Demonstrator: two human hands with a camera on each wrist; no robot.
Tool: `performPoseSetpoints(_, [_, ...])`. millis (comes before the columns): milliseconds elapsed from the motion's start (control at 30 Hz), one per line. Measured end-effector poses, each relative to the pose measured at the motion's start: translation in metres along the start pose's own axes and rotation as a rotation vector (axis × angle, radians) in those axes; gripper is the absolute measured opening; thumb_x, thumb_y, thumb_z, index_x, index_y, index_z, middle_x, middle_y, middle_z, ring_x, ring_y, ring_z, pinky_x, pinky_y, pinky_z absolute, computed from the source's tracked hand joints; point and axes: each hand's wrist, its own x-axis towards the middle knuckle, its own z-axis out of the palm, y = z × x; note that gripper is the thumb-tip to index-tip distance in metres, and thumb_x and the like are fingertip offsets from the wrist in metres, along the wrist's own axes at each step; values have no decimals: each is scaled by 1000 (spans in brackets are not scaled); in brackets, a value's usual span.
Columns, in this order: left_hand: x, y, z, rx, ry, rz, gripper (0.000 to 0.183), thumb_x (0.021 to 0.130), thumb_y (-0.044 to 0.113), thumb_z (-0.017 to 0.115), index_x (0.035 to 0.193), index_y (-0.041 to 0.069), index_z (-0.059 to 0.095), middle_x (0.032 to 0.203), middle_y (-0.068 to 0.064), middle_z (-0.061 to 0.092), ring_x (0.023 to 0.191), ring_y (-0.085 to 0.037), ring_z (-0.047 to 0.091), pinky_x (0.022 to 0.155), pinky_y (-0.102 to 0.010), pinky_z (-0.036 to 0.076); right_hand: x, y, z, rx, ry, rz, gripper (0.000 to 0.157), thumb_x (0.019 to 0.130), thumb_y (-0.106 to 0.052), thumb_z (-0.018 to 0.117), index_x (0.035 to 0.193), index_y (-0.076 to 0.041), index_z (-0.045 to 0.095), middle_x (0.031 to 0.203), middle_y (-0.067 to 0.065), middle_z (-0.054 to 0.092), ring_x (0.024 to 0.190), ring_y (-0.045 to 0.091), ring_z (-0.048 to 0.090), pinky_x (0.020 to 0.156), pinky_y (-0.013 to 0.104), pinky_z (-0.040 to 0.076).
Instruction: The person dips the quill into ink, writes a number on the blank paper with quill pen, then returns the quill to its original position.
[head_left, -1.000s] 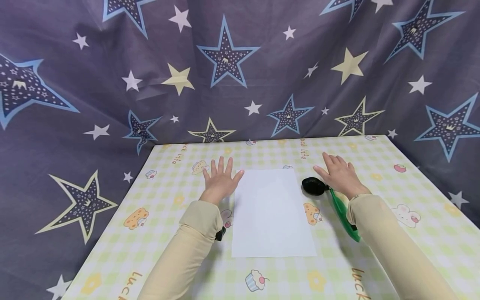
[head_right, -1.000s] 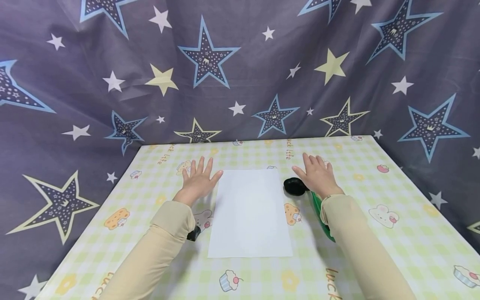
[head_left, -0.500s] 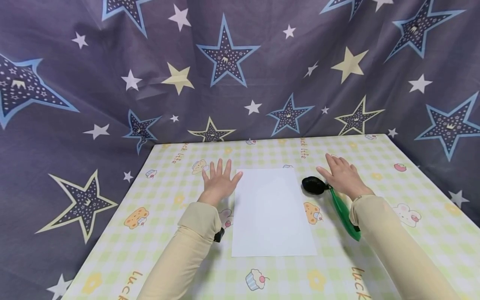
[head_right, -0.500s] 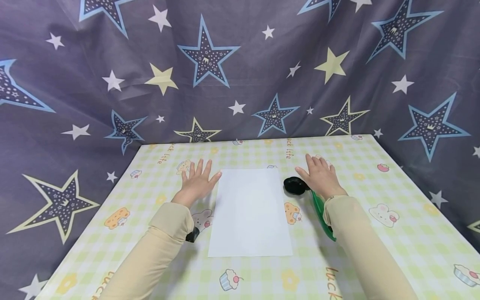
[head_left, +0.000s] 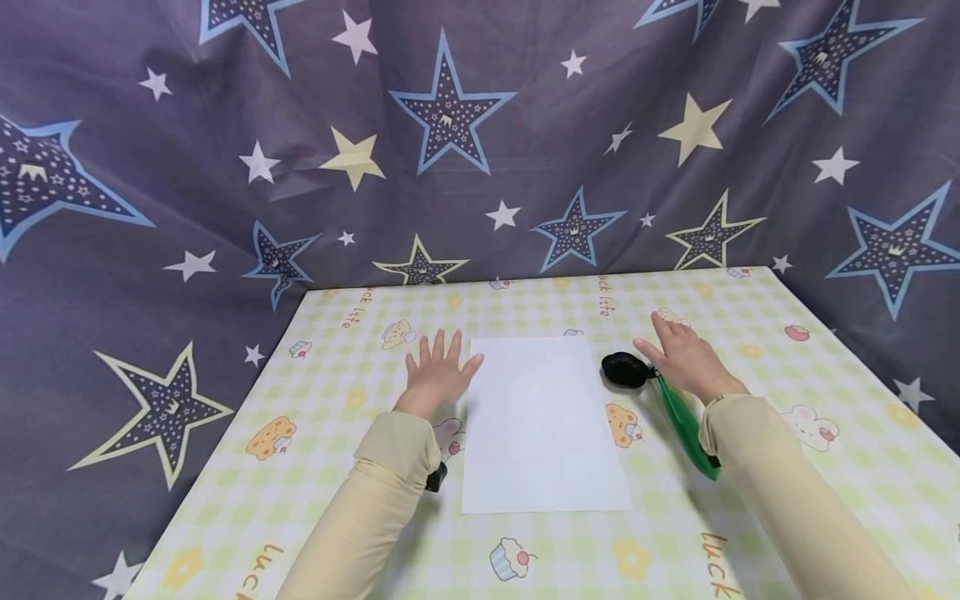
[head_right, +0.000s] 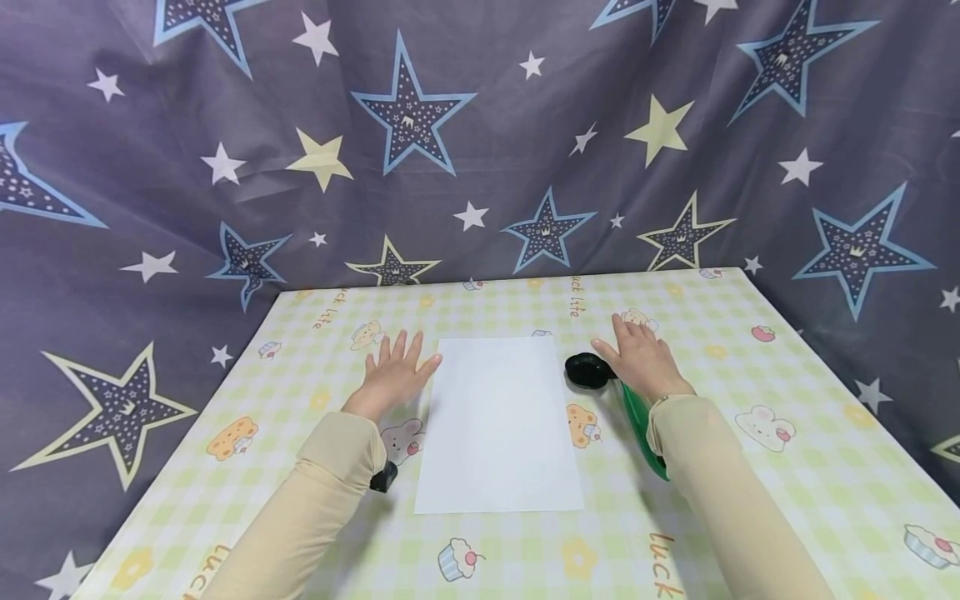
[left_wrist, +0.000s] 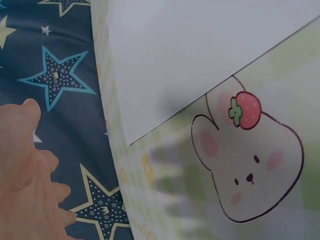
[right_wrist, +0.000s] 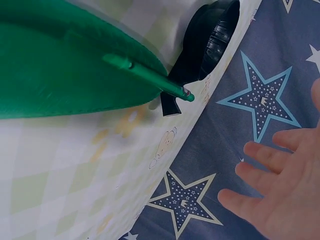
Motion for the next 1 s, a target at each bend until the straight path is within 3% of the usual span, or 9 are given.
performPoseSetpoints(433, [-4, -1, 7, -30, -24, 25, 69, 96, 55, 20, 150, 14, 6, 152, -15, -4, 135, -38, -9, 106, -55, 1, -3, 0, 2, 42, -22, 15, 83, 94, -59, 25, 146, 3, 5, 143, 35, 12, 130, 49, 9, 102, 60, 11])
performPoseSetpoints(1000, [-15, -3, 27, -106, -102, 142, 68, 98, 49, 25, 148, 5, 9, 151, -21, -1, 134, -44, 0, 105, -56, 15, -5, 3, 7, 63, -54, 29, 86, 92, -62, 23, 145, 4, 7, 142, 37, 14, 130, 49, 13, 102, 59, 13])
